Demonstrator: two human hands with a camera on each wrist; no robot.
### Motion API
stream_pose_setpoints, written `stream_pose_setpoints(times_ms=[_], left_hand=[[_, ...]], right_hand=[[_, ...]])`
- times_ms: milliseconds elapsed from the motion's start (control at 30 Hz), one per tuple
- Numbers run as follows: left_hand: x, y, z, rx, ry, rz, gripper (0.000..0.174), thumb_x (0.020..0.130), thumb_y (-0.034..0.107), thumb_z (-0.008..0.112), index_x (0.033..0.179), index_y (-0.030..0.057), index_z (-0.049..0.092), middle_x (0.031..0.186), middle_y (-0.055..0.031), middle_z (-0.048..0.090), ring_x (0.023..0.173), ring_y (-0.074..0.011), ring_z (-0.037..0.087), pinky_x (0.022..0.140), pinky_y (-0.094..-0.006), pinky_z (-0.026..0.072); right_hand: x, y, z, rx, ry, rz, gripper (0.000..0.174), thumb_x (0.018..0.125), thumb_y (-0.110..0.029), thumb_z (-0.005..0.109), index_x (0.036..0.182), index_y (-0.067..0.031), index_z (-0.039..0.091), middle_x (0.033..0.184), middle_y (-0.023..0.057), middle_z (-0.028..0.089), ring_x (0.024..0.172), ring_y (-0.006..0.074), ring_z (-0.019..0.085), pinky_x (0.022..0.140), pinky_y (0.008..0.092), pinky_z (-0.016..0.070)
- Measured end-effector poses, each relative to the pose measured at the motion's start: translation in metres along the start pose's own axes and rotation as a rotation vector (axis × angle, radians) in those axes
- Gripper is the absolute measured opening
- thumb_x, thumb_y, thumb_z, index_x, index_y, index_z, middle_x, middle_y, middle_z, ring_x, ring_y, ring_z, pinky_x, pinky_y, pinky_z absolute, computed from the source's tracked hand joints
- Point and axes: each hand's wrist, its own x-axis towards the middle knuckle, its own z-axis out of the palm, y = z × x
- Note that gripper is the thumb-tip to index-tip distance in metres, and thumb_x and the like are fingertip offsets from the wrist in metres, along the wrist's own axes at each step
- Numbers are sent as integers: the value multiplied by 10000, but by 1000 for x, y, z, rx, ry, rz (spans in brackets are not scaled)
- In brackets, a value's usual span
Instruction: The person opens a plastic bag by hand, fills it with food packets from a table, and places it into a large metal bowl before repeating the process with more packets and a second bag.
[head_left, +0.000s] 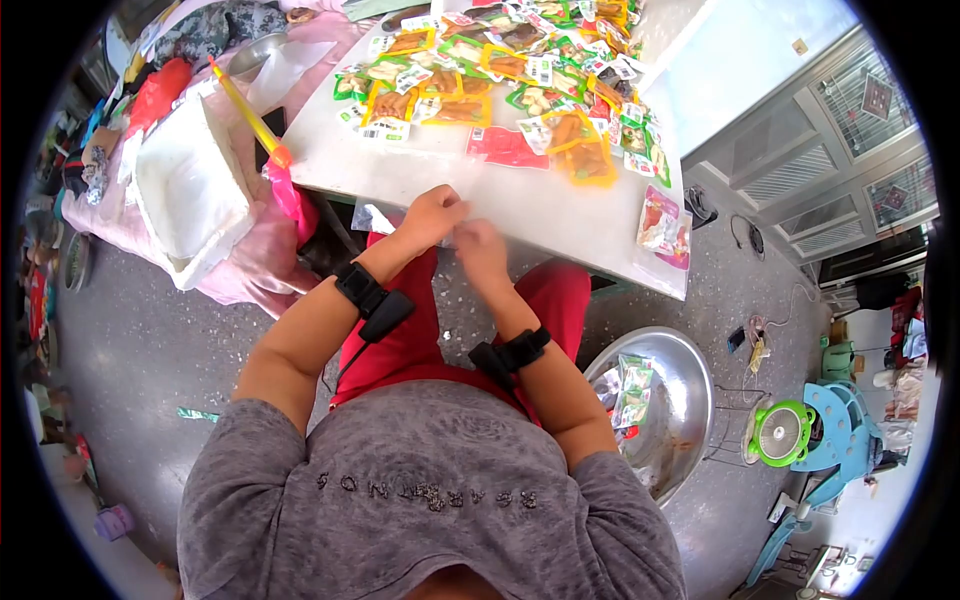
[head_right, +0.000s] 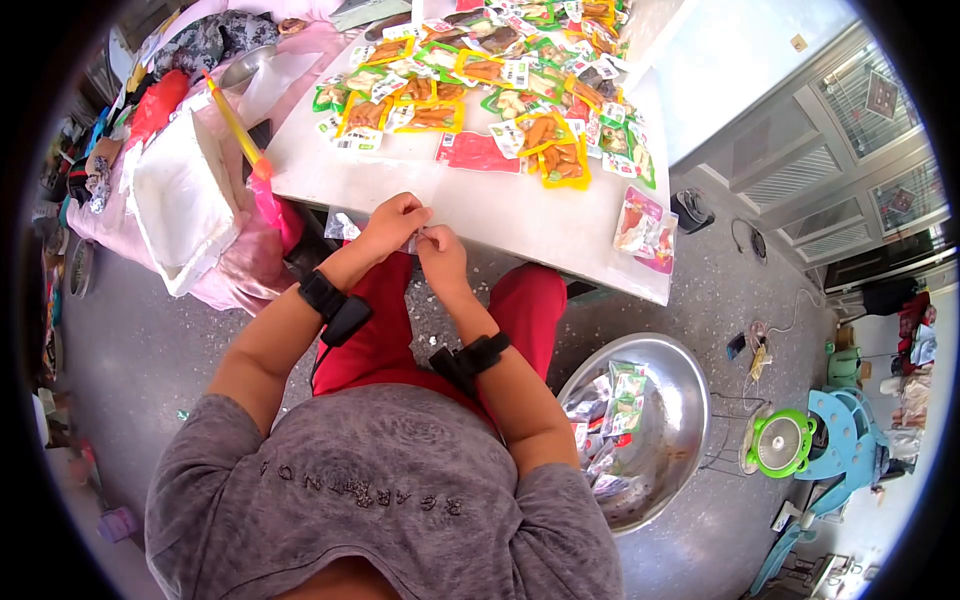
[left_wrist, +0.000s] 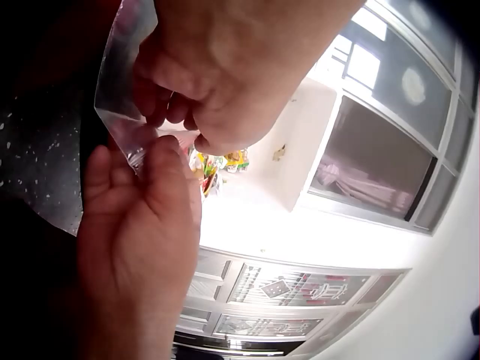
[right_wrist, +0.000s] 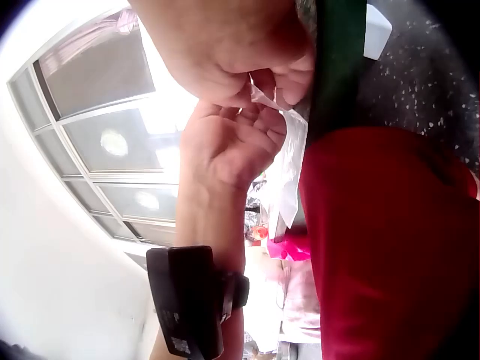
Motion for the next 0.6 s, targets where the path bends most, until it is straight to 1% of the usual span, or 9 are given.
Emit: stream_pose_setpoints(times_ms=[67, 167, 267, 367, 467, 567, 600], left_hand=[[3, -6, -1, -259, -80, -130, 157, 761, 190, 553, 748, 44, 498, 636, -6, 478, 558, -81, 452, 481, -216, 373], [6, -17, -4, -439, -183, -210, 131, 779, 184, 527, 775, 56, 496, 673, -7, 496, 571, -89, 480, 506, -220, 404], [6, -21, -6, -484, -222, -248, 115, 789, 169, 507, 806, 56, 496, 714, -25, 517, 602, -110, 509, 551, -239, 437], [0, -10, -5, -542, -239, -292, 108, 795, 155, 491, 820, 51, 498, 732, -46, 532, 622, -126, 524, 590, -257, 455], [-2, -8, -4, -550, -280, -289, 110, 785, 140, 491, 831, 40, 502, 737, -57, 538, 615, -124, 517, 579, -241, 439], [2, -16, -1, -401, -293, -233, 108, 764, 102, 481, 833, 24, 506, 722, -60, 540, 600, -119, 508, 554, -228, 419], [-7, -1, 2, -408, -204, -233, 87, 732, 74, 479, 786, 19, 520, 708, -38, 537, 594, -115, 501, 522, -218, 395]], right_hand=[[-1, 1, -2, 72, -41, 52, 181, 762, -158, 464, 794, 11, 517, 712, 54, 532, 583, 117, 508, 523, 224, 414], [-3, -21, -12, 210, -154, 280, 168, 759, -132, 518, 875, -11, 508, 718, 40, 537, 634, 106, 507, 537, 217, 399], [-2, -23, -11, 357, -68, 271, 227, 780, -199, 508, 913, -16, 494, 758, 30, 533, 673, 103, 502, 543, 214, 400], [4, -18, -15, 375, -112, 287, 258, 794, -258, 484, 911, -28, 496, 768, 22, 524, 673, 88, 489, 535, 209, 394], [9, -20, -20, 367, -177, 327, 254, 801, -286, 467, 875, -45, 497, 738, 18, 517, 640, 84, 481, 522, 199, 386], [14, -26, -25, 296, -235, 351, 217, 798, -274, 462, 833, -63, 492, 705, 11, 508, 615, 82, 481, 507, 189, 380], [16, -27, -25, 290, -226, 355, 206, 795, -265, 463, 824, -63, 490, 694, 11, 505, 607, 81, 481, 502, 189, 379]])
